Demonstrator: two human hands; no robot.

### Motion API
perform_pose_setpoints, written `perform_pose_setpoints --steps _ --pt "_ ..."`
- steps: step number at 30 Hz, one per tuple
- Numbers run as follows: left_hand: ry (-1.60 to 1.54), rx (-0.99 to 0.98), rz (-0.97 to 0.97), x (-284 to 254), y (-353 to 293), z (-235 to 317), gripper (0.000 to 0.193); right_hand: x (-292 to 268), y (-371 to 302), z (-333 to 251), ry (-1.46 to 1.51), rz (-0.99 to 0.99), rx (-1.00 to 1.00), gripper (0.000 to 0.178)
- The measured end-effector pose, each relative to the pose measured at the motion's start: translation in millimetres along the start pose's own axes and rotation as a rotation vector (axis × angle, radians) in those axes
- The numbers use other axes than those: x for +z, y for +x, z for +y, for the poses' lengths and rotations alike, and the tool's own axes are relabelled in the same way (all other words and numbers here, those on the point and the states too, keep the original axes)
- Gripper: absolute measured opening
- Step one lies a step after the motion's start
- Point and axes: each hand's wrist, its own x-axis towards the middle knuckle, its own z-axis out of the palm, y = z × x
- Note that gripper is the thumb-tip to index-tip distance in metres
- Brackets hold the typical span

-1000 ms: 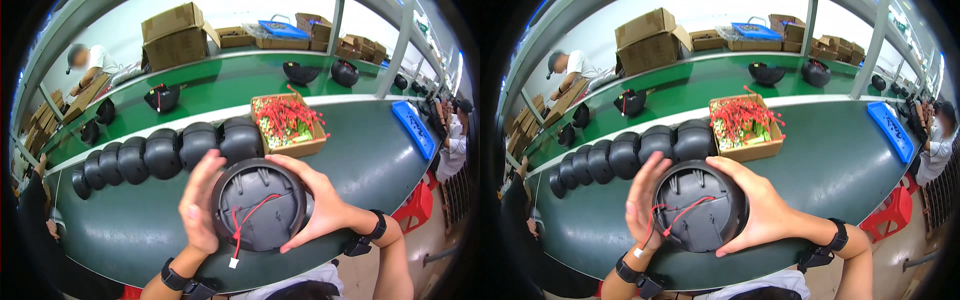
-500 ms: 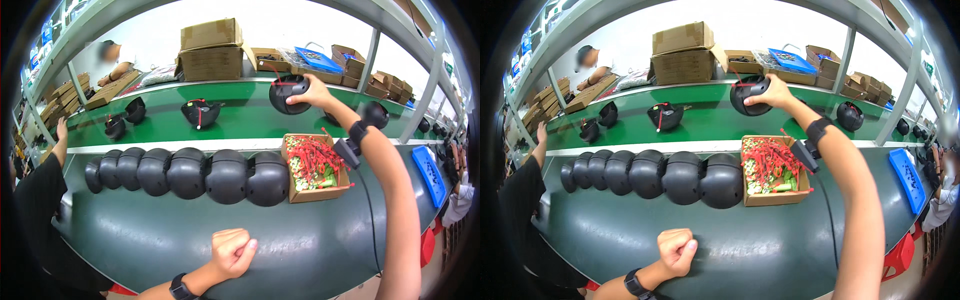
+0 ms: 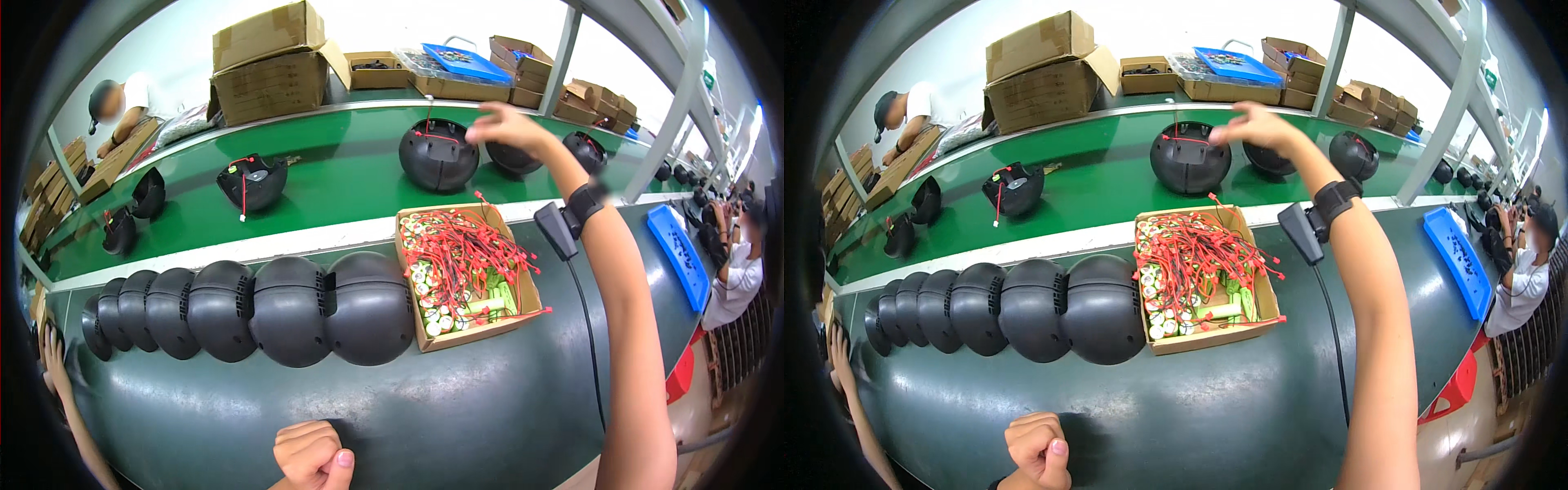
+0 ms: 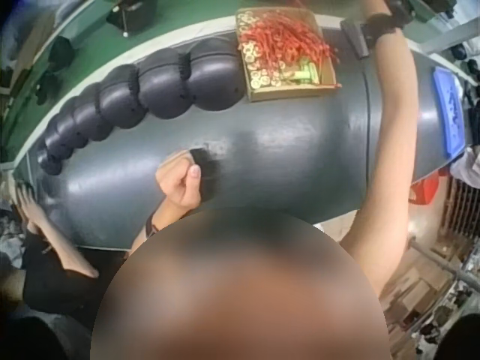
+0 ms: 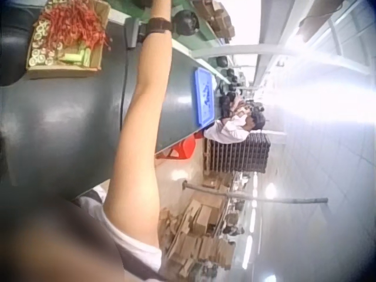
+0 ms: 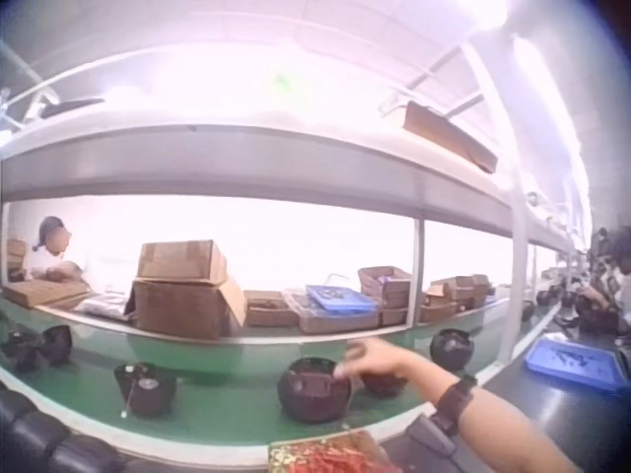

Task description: Assembling components of a round black electronic device, including inserting a battery and connecting wires.

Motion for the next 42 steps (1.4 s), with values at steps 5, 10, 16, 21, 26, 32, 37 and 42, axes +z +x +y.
perform_pose_setpoints --steps 5,10,16,21,26,32,37,42 --pt "-0.004 -0.001 0.017 -2 -3 5 0.033 -33 -21 67 -0.733 0.285 0.238 0.032" --pt "0.02 -0.04 0.051 3 -15 -8 0.035 -8 -60 58 -0.589 0.376 0.333 0.022" --pt "0.028 -0.064 0.03 8 -11 -5 0.038 -44 -128 64 -0.067 0.64 0.265 0.024" --pt "-0.046 -0.013 0.105 10 -7 0 0.019 -16 -233 -43 0.369 0.536 -0.074 0.018" --pt "-0.026 -0.03 0.16 3 -10 5 0.073 68 -322 -141 0.738 0.225 -0.215 0.013" --pt "-0.269 0.041 0.085 14 -8 29 0.092 182 -371 -171 0.475 0.017 -0.473 0.015" --pt "-0.192 -0.021 -0.054 3 -4 15 0.047 178 -355 -169 0.281 -0.164 -0.444 0.014" --pt "-0.112 0.131 0.084 10 -8 18 0.054 144 -324 -152 0.014 0.137 -0.642 0.022"
